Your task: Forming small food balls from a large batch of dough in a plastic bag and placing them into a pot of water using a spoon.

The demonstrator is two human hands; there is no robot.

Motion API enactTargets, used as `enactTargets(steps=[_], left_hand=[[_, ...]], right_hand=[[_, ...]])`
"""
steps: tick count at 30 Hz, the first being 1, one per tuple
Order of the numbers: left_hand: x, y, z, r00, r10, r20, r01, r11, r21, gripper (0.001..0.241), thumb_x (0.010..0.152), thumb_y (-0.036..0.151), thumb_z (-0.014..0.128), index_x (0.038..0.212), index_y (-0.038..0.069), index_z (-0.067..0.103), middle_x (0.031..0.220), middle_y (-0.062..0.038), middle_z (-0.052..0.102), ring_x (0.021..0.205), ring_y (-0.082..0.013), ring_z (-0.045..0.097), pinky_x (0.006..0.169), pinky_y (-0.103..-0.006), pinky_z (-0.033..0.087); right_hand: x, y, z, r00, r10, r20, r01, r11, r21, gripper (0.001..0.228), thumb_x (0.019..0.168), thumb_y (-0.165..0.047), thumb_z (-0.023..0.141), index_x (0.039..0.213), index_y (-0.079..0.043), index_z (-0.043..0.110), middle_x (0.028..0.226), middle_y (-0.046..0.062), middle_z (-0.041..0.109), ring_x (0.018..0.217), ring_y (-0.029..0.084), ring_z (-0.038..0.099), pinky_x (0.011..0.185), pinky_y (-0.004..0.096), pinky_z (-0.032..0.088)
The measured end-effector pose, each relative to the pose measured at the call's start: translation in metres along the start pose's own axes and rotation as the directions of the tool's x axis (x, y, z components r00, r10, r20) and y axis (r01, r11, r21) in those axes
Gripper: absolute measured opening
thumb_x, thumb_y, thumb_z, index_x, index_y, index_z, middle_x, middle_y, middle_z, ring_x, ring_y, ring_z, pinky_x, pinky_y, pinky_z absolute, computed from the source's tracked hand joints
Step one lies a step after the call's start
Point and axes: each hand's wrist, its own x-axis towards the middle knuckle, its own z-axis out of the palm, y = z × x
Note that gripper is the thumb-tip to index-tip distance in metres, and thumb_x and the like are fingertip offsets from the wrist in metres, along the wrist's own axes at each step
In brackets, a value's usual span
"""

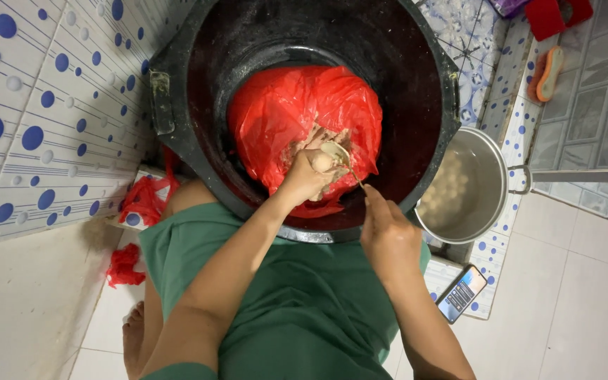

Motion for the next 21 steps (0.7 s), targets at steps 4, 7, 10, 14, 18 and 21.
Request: enactTargets(steps=[4, 7, 10, 14, 18, 21], left_hand=[[0.004, -0.006, -0.008, 0.994, 0.104, -0.031, -0.098, 0.984, 0.146, 0.016, 0.078, 0.005, 0.082, 0.076, 0.000, 0.067, 0.060, -0.012, 0.068, 0.045, -0.0202, 0.065, 0.029, -0.0340, 0.053], [0.009, -0.018, -0.015, 0.995, 0.056, -0.088, 0.017, 0.747, 0.664, 0.020, 0.075, 0.022, 0.081, 0.091, 0.010, 0.080, 0.079, -0.012, 0.075, 0.090, -0.0311, 0.075, 0.074, -0.0460, 0.061], [0.016, -0.027, -0.022, 0.995, -0.012, -0.096, 0.092, 0.425, 0.900, 0.022, 0.084, 0.032, 0.070, 0.094, 0.015, 0.080, 0.080, -0.008, 0.076, 0.093, -0.0289, 0.076, 0.078, -0.0448, 0.063], [0.024, -0.043, -0.025, 1.000, 0.004, -0.007, 0.006, 0.228, 0.974, 0.012, 0.082, 0.026, 0.071, 0.090, 0.024, 0.080, 0.077, -0.003, 0.075, 0.086, -0.0288, 0.077, 0.073, -0.0442, 0.063], [0.026, -0.028, -0.018, 0.999, -0.053, 0.006, 0.007, 0.243, 0.970, 0.021, 0.084, 0.017, 0.070, 0.103, 0.010, 0.077, 0.091, -0.015, 0.077, 0.097, -0.0374, 0.075, 0.083, -0.0503, 0.061], [0.026, -0.027, -0.023, 0.997, -0.065, -0.042, 0.058, 0.284, 0.957, 0.020, 0.086, 0.020, 0.066, 0.103, 0.014, 0.076, 0.092, -0.014, 0.076, 0.100, -0.0379, 0.073, 0.085, -0.0506, 0.061]], right_hand=[[-0.010, 0.003, 0.021, 1.000, 0.012, 0.024, -0.012, 0.999, 0.038, 0.022, 0.096, -0.014, 0.069, 0.116, -0.021, 0.076, 0.069, -0.002, 0.066, 0.057, 0.018, 0.068, 0.054, 0.032, 0.056], [-0.011, 0.007, 0.028, 0.957, 0.149, 0.249, -0.239, 0.893, 0.383, 0.020, 0.100, -0.006, 0.065, 0.115, -0.006, 0.078, 0.078, 0.010, 0.076, 0.067, 0.024, 0.073, 0.057, 0.030, 0.058], [-0.031, 0.029, 0.055, 0.794, 0.295, 0.531, -0.564, 0.683, 0.463, 0.019, 0.100, -0.012, 0.064, 0.112, -0.008, 0.078, 0.060, 0.004, 0.069, 0.058, 0.016, 0.068, 0.049, 0.030, 0.052], [-0.046, 0.049, 0.057, 0.603, 0.335, 0.724, -0.797, 0.276, 0.537, 0.021, 0.096, -0.011, 0.065, 0.112, -0.002, 0.076, 0.054, 0.009, 0.062, 0.038, 0.012, 0.050, 0.031, 0.026, 0.036], [-0.051, 0.085, 0.025, 0.481, 0.425, 0.767, -0.824, -0.080, 0.561, 0.024, 0.095, -0.009, 0.062, 0.114, 0.004, 0.070, 0.053, 0.011, 0.053, 0.026, 0.004, 0.032, 0.022, 0.020, 0.020], [-0.085, 0.154, 0.043, 0.530, 0.616, 0.582, -0.717, -0.041, 0.696, 0.007, 0.094, -0.003, 0.062, 0.097, -0.003, 0.068, 0.054, 0.010, 0.053, 0.028, 0.007, 0.037, 0.027, 0.020, 0.026]])
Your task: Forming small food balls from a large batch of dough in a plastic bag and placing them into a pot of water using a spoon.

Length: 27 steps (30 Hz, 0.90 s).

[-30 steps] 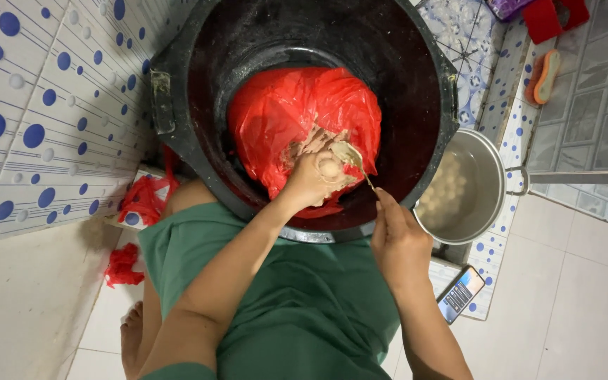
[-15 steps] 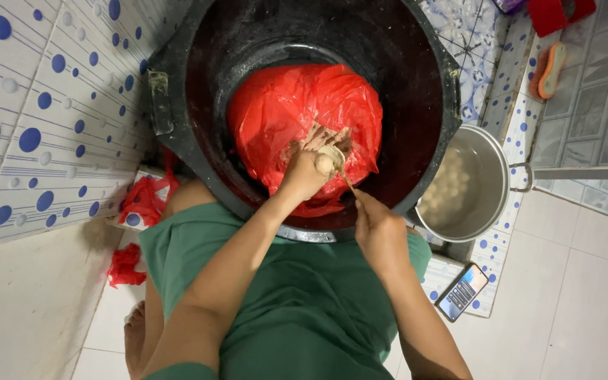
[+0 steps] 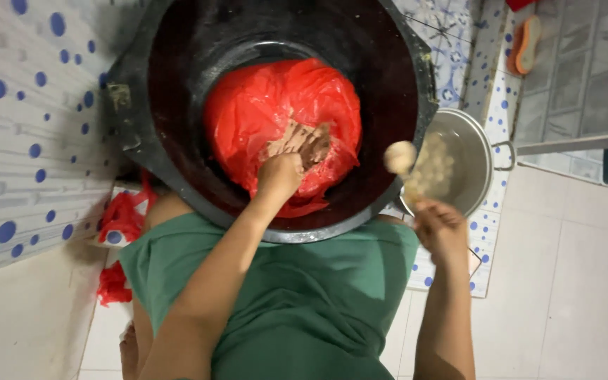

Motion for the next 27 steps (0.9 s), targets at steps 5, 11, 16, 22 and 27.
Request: enactTargets(steps=[5, 11, 16, 22, 27], left_hand=[[-0.003, -0.002, -0.002, 1.000, 0.007, -0.008, -0.008, 1.000, -0.022, 0.020, 0.087, 0.021, 0.064, 0.103, 0.016, 0.075, 0.092, -0.014, 0.076, 0.100, -0.0383, 0.073, 0.083, -0.0513, 0.061], [-0.004, -0.004, 0.002, 0.999, -0.010, -0.043, 0.007, 0.997, -0.073, 0.019, 0.087, 0.021, 0.062, 0.099, 0.013, 0.074, 0.088, -0.016, 0.074, 0.096, -0.0405, 0.072, 0.079, -0.0512, 0.060], [0.000, -0.008, 0.004, 0.998, -0.025, -0.056, 0.019, 0.993, -0.115, 0.017, 0.086, 0.023, 0.065, 0.097, 0.014, 0.074, 0.087, -0.016, 0.074, 0.096, -0.0402, 0.072, 0.078, -0.0514, 0.060], [0.003, -0.008, 0.011, 0.986, -0.038, -0.161, -0.042, 0.885, -0.465, 0.008, 0.080, 0.013, 0.072, 0.081, 0.010, 0.065, 0.065, -0.012, 0.064, 0.064, -0.0287, 0.068, 0.052, -0.0402, 0.052], [-0.028, 0.022, -0.029, 0.990, -0.038, 0.136, 0.141, 0.216, -0.966, 0.035, 0.090, -0.004, 0.065, 0.081, 0.017, 0.039, 0.055, -0.001, 0.038, 0.038, -0.0085, 0.042, 0.025, -0.0211, 0.031]], right_hand=[[0.048, 0.045, -0.056, 0.963, -0.138, -0.232, 0.015, 0.886, -0.463, 0.018, 0.099, -0.011, 0.065, 0.112, -0.002, 0.074, 0.061, 0.010, 0.063, 0.047, 0.017, 0.054, 0.042, 0.027, 0.038], [0.114, 0.142, -0.101, 0.931, -0.250, -0.267, -0.063, 0.609, -0.791, 0.022, 0.100, -0.008, 0.066, 0.115, 0.000, 0.078, 0.089, 0.019, 0.075, 0.088, 0.036, 0.073, 0.078, 0.040, 0.056], [0.103, 0.126, -0.083, 0.913, -0.316, -0.258, -0.039, 0.561, -0.827, 0.023, 0.101, -0.001, 0.061, 0.116, 0.004, 0.078, 0.098, 0.026, 0.075, 0.097, 0.041, 0.073, 0.086, 0.043, 0.056], [0.056, 0.056, -0.044, 0.873, -0.376, -0.310, 0.147, 0.810, -0.568, 0.021, 0.109, -0.005, 0.059, 0.123, 0.003, 0.073, 0.077, 0.011, 0.070, 0.063, 0.018, 0.063, 0.052, 0.031, 0.050], [0.022, 0.049, 0.011, 0.917, -0.397, 0.034, 0.369, 0.815, -0.447, 0.026, 0.095, 0.011, 0.060, 0.117, 0.007, 0.072, 0.077, 0.023, 0.070, 0.071, 0.032, 0.068, 0.072, 0.043, 0.054]])
